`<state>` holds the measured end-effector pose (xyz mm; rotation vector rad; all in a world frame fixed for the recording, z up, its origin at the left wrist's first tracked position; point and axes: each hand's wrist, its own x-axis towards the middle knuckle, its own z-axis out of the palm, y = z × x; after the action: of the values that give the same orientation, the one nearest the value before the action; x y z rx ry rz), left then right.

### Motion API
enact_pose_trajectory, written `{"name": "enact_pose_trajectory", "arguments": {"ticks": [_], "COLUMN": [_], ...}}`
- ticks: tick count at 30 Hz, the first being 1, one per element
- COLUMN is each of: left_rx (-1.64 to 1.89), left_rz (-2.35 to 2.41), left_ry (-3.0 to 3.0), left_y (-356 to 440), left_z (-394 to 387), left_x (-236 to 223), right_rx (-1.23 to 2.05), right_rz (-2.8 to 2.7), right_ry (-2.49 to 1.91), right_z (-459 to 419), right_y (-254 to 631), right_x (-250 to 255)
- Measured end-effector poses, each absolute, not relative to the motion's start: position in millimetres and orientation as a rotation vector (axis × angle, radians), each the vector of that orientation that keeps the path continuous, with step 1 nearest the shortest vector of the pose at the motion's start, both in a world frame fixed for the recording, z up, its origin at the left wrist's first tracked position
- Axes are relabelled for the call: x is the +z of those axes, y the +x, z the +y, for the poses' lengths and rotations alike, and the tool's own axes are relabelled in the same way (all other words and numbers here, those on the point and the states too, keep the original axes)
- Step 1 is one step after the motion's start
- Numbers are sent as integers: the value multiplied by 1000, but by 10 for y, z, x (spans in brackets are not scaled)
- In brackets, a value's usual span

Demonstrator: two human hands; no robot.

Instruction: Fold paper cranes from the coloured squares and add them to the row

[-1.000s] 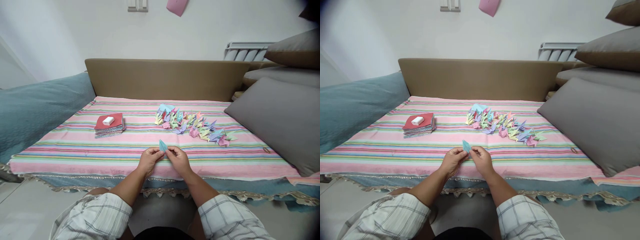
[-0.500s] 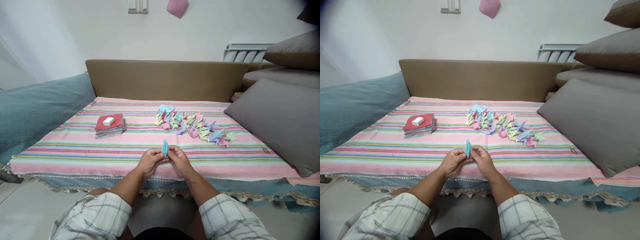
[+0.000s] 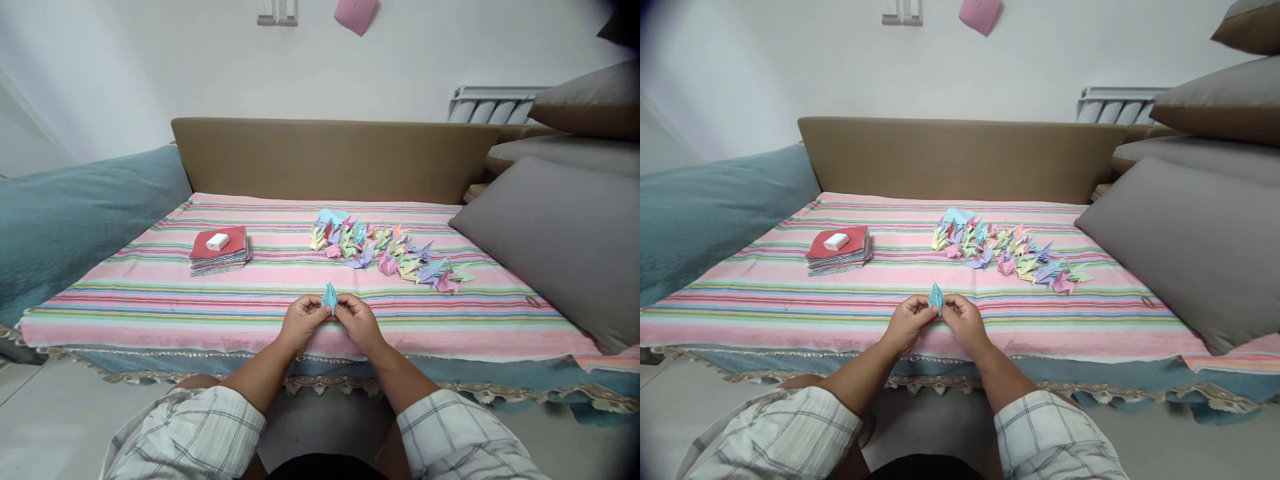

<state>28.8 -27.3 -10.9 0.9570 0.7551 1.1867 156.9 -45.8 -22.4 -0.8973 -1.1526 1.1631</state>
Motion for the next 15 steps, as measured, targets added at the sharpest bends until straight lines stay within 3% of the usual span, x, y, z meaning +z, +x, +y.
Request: {"name": "enact_pose_trajectory", "arguments": {"ticks": [15], "left_rx": [1243], "left_rz": [714], "left_ry": [1274], "left_y": [185], "left_z": [-209], "left_x": [-115], "right_rx": [1293], "right_rz": [-1111], "right_ry": [-848], "right_z": [-399], "right_y": [1646], "right_x": [-283]}}
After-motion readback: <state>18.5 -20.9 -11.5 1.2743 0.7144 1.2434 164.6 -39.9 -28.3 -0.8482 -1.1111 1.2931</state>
